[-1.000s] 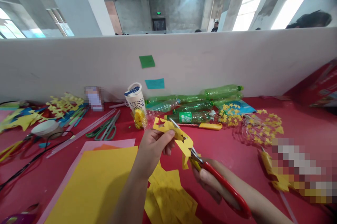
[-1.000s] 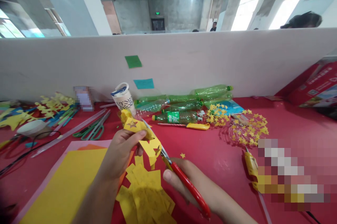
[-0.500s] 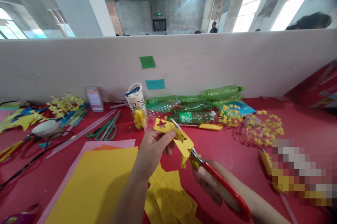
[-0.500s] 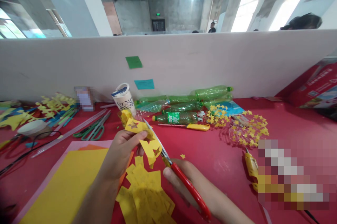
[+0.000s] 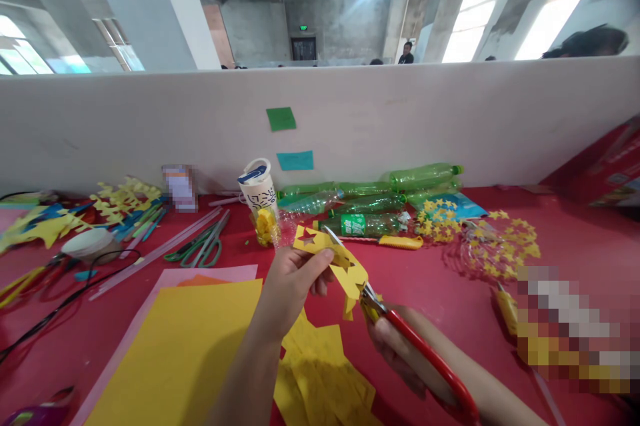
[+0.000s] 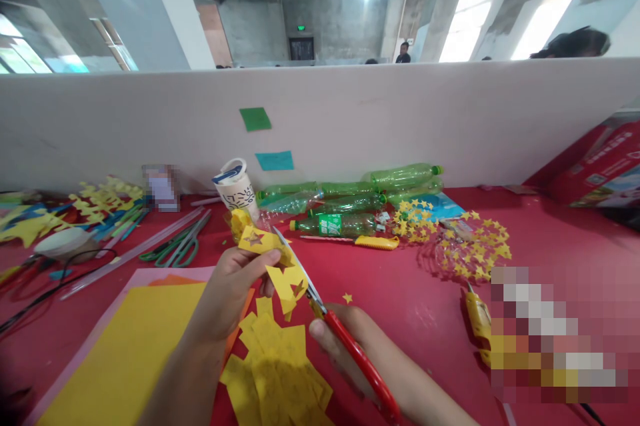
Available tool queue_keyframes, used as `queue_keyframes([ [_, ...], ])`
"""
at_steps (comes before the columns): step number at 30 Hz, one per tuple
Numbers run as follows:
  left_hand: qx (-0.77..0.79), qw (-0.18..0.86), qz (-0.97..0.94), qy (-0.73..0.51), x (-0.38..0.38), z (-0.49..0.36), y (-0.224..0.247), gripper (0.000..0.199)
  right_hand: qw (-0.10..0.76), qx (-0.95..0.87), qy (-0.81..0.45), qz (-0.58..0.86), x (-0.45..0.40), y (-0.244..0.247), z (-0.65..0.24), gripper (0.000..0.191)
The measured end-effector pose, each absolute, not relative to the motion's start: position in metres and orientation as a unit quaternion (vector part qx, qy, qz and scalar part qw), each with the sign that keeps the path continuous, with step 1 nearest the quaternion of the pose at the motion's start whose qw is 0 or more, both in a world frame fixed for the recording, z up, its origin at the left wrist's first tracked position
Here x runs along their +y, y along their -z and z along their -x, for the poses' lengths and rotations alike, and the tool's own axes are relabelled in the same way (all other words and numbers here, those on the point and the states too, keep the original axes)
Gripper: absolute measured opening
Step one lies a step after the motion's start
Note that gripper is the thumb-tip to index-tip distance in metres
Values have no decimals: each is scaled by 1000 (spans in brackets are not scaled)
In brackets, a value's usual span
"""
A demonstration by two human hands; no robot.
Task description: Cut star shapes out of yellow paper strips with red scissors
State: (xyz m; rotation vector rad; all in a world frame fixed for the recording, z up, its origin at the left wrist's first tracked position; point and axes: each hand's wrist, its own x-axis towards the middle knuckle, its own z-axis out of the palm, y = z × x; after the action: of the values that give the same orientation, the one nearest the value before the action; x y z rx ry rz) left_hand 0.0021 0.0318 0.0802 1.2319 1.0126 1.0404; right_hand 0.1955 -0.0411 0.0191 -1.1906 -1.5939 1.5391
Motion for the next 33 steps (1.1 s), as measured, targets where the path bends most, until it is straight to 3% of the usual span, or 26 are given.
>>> queue_keyframes([
  [21,408,577,-509,-492,37,10,-79,26,260,-647,-542,469,-33,-43,-195,52],
  [29,413,552,-524,-501,38,12,-81,18,241,-643,-534,494,-36,-41,-196,47],
  [33,437,481,-515,-559,34,12,-88,8,272,-614,-532,515,-35,-32,-197,49],
])
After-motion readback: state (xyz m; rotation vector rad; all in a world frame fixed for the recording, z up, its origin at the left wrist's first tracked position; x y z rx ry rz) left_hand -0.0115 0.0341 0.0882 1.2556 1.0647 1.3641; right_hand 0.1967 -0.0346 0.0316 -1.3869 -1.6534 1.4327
